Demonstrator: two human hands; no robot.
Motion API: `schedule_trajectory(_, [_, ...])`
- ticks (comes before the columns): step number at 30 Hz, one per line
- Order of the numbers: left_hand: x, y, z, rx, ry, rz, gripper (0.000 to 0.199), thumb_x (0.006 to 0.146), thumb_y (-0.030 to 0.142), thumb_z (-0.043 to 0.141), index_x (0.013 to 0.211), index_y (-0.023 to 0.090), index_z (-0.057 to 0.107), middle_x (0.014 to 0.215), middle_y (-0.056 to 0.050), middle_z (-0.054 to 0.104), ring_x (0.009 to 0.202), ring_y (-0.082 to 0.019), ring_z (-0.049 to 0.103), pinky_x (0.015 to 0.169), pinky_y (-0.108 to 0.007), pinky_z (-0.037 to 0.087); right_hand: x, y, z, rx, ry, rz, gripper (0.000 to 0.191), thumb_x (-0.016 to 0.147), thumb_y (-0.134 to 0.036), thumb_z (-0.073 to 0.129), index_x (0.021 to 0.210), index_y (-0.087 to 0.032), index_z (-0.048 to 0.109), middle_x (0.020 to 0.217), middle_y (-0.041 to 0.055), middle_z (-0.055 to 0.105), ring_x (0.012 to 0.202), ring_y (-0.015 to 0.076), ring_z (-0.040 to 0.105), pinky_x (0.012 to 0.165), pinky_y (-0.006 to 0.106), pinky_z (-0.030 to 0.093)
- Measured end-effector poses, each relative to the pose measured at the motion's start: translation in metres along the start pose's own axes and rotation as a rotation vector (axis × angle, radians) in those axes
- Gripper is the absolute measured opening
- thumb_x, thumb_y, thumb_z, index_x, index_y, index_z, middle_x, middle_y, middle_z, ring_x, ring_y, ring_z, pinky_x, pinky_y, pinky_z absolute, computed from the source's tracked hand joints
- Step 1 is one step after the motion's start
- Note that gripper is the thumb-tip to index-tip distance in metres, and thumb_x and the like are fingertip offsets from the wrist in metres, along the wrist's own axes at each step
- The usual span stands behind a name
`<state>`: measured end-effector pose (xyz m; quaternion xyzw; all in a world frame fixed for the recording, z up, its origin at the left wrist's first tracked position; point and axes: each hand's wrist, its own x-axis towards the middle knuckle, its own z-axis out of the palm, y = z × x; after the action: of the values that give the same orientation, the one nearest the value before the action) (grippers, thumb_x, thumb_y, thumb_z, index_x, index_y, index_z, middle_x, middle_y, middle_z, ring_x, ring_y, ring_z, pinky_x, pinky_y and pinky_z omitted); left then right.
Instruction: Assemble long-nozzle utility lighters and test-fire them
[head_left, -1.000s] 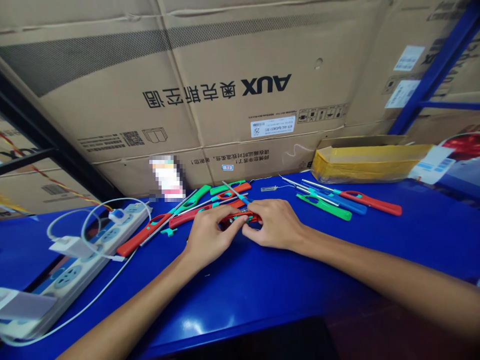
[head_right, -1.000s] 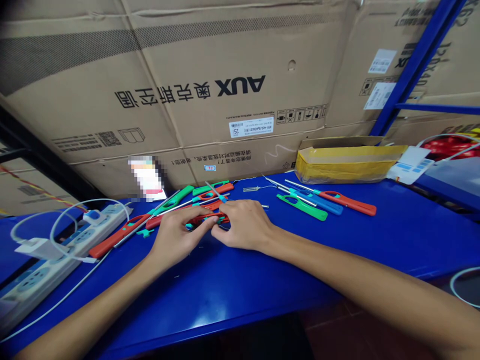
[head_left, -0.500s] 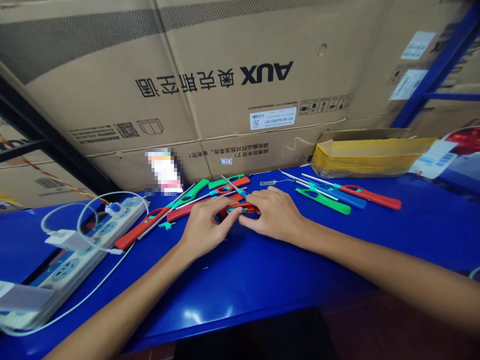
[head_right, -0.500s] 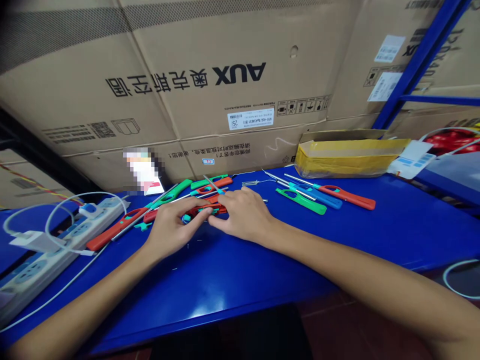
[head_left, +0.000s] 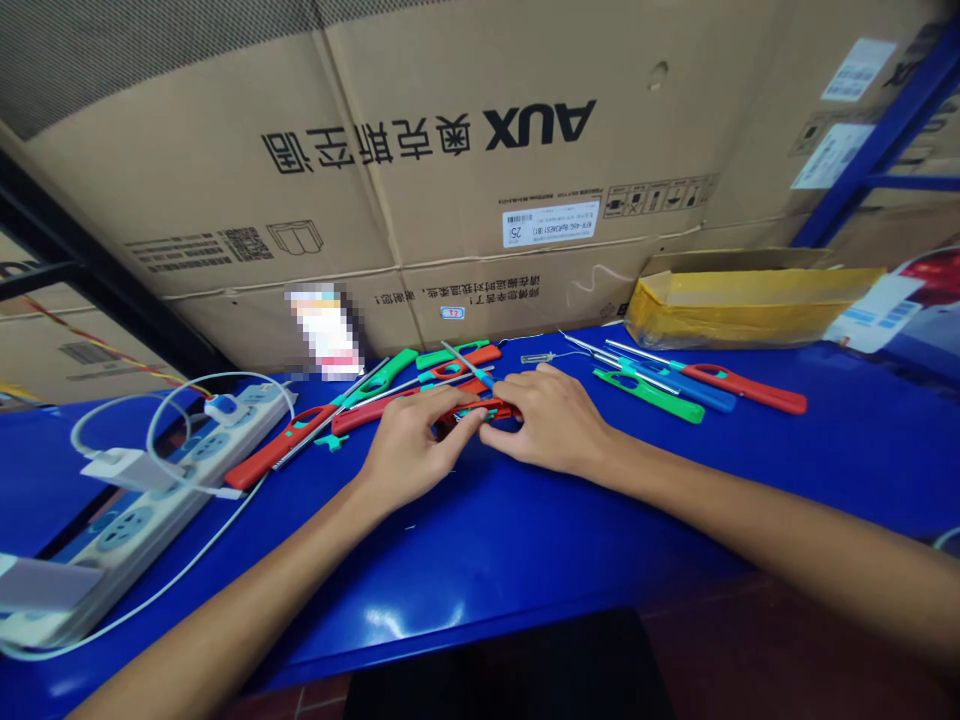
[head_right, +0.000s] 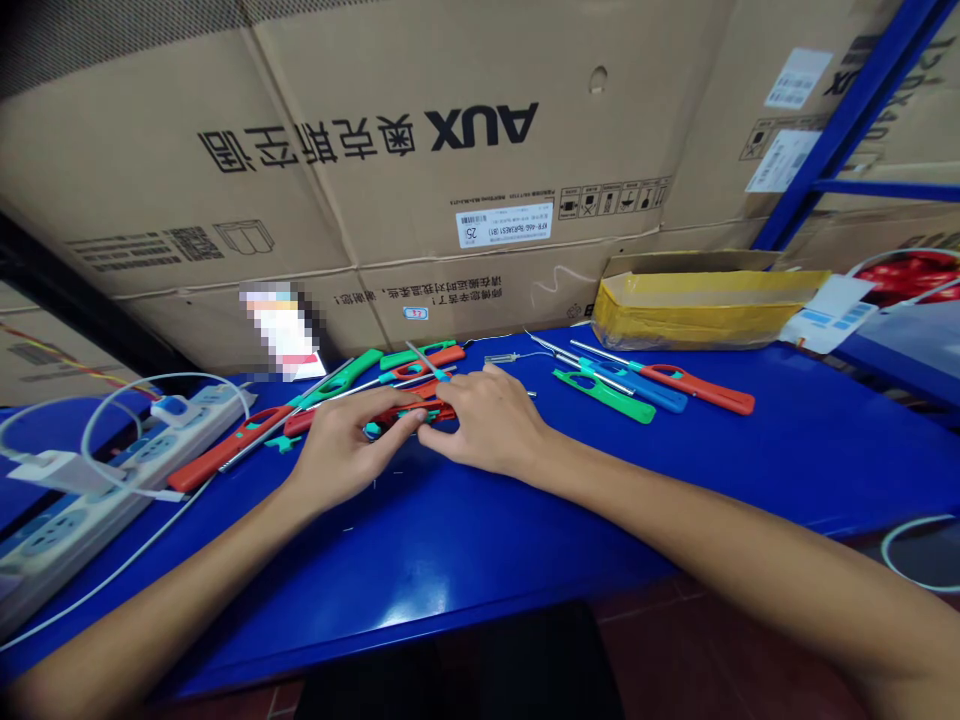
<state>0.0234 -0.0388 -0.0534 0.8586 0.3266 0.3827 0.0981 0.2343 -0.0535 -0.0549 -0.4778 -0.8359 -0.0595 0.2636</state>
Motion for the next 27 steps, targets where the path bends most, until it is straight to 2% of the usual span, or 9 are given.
schedule_trajectory(3, [0.0003,-0.0003,-0.0003,0.006,0.000,0.013,0.019,0.103,0.031,0.065,0.106,0.019,0.079,0.100,-0.005,0.083,0.084,-0.020,0.076,0.073,-0.029,0.057,0.0008,0.0009,-0.0005,-0.012,0.005,0.007,0.026,0.095,-0.043,0.065,0.088,-0.019,0.074,0.085,0.0063,0.078,0.080,0.0232,0.068,0.084,0.037,0.042])
schedule_trajectory(11, [-0.0005,0.0016,0.0005,0.024,0.017,-0.002,0.019,0.101,0.035,0.070,0.102,0.019,0.080,0.093,-0.005,0.082,0.075,-0.018,0.073,0.068,-0.028,0.055,-0.0006,-0.0018,0.0018,0.034,-0.002,-0.039,0.020,0.095,-0.035,0.063,0.092,-0.018,0.073,0.090,0.0074,0.081,0.082,0.0233,0.070,0.085,0.038,0.039])
schedule_trajectory(18, [-0.0009,0.0008,0.0013,0.029,0.026,0.014,0.016,0.100,0.033,0.072,0.100,0.019,0.079,0.089,-0.003,0.081,0.070,-0.016,0.071,0.067,-0.027,0.053,0.0002,0.0001,0.0008,0.036,-0.017,-0.053,0.021,0.096,-0.036,0.062,0.088,-0.018,0.070,0.087,0.0073,0.080,0.080,0.0230,0.068,0.084,0.038,0.036])
schedule_trajectory(27, [0.0003,0.0021,-0.0009,-0.011,-0.016,0.002,0.017,0.102,0.032,0.067,0.103,0.020,0.079,0.094,-0.004,0.081,0.076,-0.019,0.073,0.070,-0.029,0.055,0.0000,0.0005,-0.0001,0.037,-0.002,-0.047,0.022,0.096,-0.037,0.061,0.088,-0.019,0.072,0.088,0.0072,0.081,0.080,0.0235,0.069,0.085,0.039,0.037])
